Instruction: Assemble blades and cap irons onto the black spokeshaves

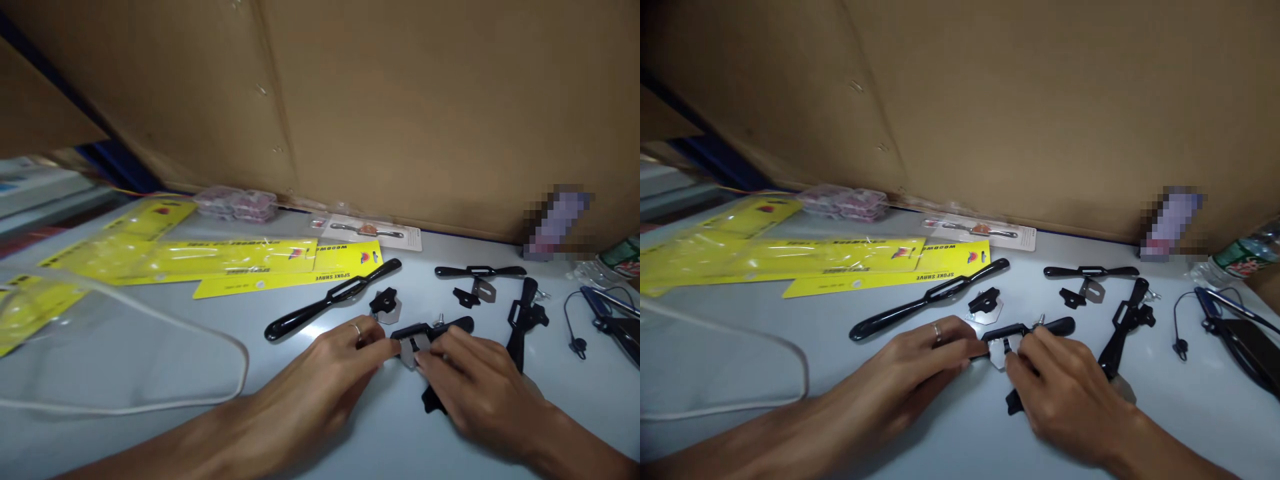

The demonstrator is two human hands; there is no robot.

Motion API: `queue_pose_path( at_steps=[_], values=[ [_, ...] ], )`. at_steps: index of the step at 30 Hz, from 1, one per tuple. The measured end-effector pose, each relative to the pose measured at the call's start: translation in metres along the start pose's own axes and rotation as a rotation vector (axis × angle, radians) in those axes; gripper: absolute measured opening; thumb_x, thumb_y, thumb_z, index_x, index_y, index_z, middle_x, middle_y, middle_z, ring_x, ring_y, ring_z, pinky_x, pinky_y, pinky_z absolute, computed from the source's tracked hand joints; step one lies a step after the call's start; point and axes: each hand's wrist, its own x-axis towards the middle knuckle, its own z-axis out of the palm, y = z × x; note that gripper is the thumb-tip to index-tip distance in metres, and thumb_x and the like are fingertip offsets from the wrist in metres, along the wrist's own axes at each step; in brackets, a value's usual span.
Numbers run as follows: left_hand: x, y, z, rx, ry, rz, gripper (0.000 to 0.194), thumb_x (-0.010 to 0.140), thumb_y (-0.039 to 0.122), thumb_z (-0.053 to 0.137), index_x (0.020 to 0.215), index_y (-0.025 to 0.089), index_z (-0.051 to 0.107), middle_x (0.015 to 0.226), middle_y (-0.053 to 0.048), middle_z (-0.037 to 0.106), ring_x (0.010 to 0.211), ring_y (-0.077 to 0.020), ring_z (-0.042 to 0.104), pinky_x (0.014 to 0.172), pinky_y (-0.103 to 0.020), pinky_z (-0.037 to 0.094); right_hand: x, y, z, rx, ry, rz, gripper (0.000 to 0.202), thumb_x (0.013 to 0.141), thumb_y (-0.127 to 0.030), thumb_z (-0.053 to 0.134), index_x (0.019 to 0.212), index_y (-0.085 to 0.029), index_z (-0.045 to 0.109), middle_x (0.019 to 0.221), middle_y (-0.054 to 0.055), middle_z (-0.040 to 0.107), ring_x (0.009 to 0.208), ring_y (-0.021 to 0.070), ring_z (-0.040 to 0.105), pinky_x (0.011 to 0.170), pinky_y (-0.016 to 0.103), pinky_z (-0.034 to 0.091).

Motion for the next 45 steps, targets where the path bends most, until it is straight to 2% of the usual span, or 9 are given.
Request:
queue_pose_path(
  at_steps=[4, 11, 22, 26, 31, 36, 40, 45],
  values=[
    [-0.002, 0.001, -0.002, 0.055, -0.014, 0.034, 0.059, 0.086, -0.006, 0.038, 0.129, 0.027, 0.062, 0.106, -0.006, 0.064, 0.090, -0.0197, 0.064, 0.077, -0.030, 0.054, -0.004, 0.006, 0.002, 0.176, -0.062, 0.178, 0.022, 0.106, -0.018, 0.049, 0.097, -0.016, 0.070, 0.088, 0.006, 0.066, 0.080, 0.0193, 0.061, 0.066, 0.031, 0.048],
    [-0.005, 0.000, -0.004, 0.133, -0.007, 0.060, 0.080, 0.068, -0.009, 0.040, 0.136, 0.029, 0.058, 0.114, -0.006, 0.066, 0.097, -0.0212, 0.067, 0.080, -0.032, 0.060, -0.004, 0.006, 0.007, 0.311, -0.040, 0.213, 0.016, 0.103, -0.016, 0.053, 0.096, -0.017, 0.067, 0.089, 0.004, 0.066, 0.083, 0.0186, 0.060, 0.070, 0.031, 0.047],
    [0.000, 0.007, -0.007, 0.120, 0.055, 0.076, 0.071, 0.075, -0.008, 0.039, 0.132, 0.028, 0.062, 0.111, -0.006, 0.070, 0.096, -0.0194, 0.070, 0.081, -0.030, 0.062, -0.002, 0.003, 0.008, 0.265, -0.004, 0.194, 0.020, 0.103, -0.012, 0.052, 0.098, -0.015, 0.071, 0.085, 0.005, 0.066, 0.078, 0.0188, 0.060, 0.065, 0.031, 0.046],
    [0.001, 0.007, -0.007, 0.134, 0.066, 0.083, 0.067, 0.077, -0.007, 0.037, 0.129, 0.027, 0.062, 0.108, -0.005, 0.070, 0.093, -0.0187, 0.071, 0.078, -0.029, 0.062, -0.002, 0.001, 0.010, 0.272, 0.005, 0.182, 0.021, 0.103, -0.010, 0.051, 0.100, -0.015, 0.071, 0.085, 0.005, 0.067, 0.078, 0.0184, 0.061, 0.070, 0.032, 0.049],
    [-0.002, 0.004, -0.006, 0.125, 0.036, 0.056, 0.074, 0.074, -0.007, 0.038, 0.134, 0.031, 0.059, 0.113, -0.004, 0.068, 0.098, -0.0185, 0.069, 0.082, -0.030, 0.062, 0.002, 0.001, 0.011, 0.282, 0.002, 0.183, 0.021, 0.104, -0.012, 0.051, 0.098, -0.014, 0.071, 0.085, 0.005, 0.068, 0.078, 0.0188, 0.061, 0.071, 0.032, 0.050],
    [-0.004, 0.004, -0.006, 0.148, -0.007, 0.041, 0.077, 0.068, -0.007, 0.038, 0.133, 0.028, 0.061, 0.116, -0.006, 0.067, 0.100, -0.0202, 0.069, 0.083, -0.032, 0.062, 0.002, 0.001, 0.010, 0.255, 0.001, 0.152, 0.021, 0.103, -0.009, 0.050, 0.100, -0.014, 0.071, 0.085, 0.005, 0.068, 0.078, 0.0188, 0.061, 0.070, 0.032, 0.049],
    [-0.005, 0.004, -0.005, 0.136, -0.037, 0.037, 0.080, 0.068, -0.007, 0.038, 0.136, 0.030, 0.059, 0.118, -0.006, 0.065, 0.104, -0.0214, 0.067, 0.085, -0.034, 0.062, 0.000, 0.000, 0.010, 0.251, 0.009, 0.154, 0.022, 0.103, -0.008, 0.049, 0.101, -0.015, 0.070, 0.086, 0.005, 0.069, 0.079, 0.0188, 0.062, 0.069, 0.031, 0.048],
    [-0.004, 0.002, -0.004, 0.143, -0.038, 0.047, 0.071, 0.072, -0.007, 0.038, 0.130, 0.027, 0.061, 0.115, -0.007, 0.065, 0.099, -0.0210, 0.068, 0.083, -0.033, 0.062, -0.001, 0.002, 0.007, 0.224, -0.021, 0.154, 0.018, 0.103, -0.013, 0.050, 0.101, -0.015, 0.068, 0.088, 0.005, 0.068, 0.081, 0.0202, 0.062, 0.069, 0.033, 0.046]
  ],
)
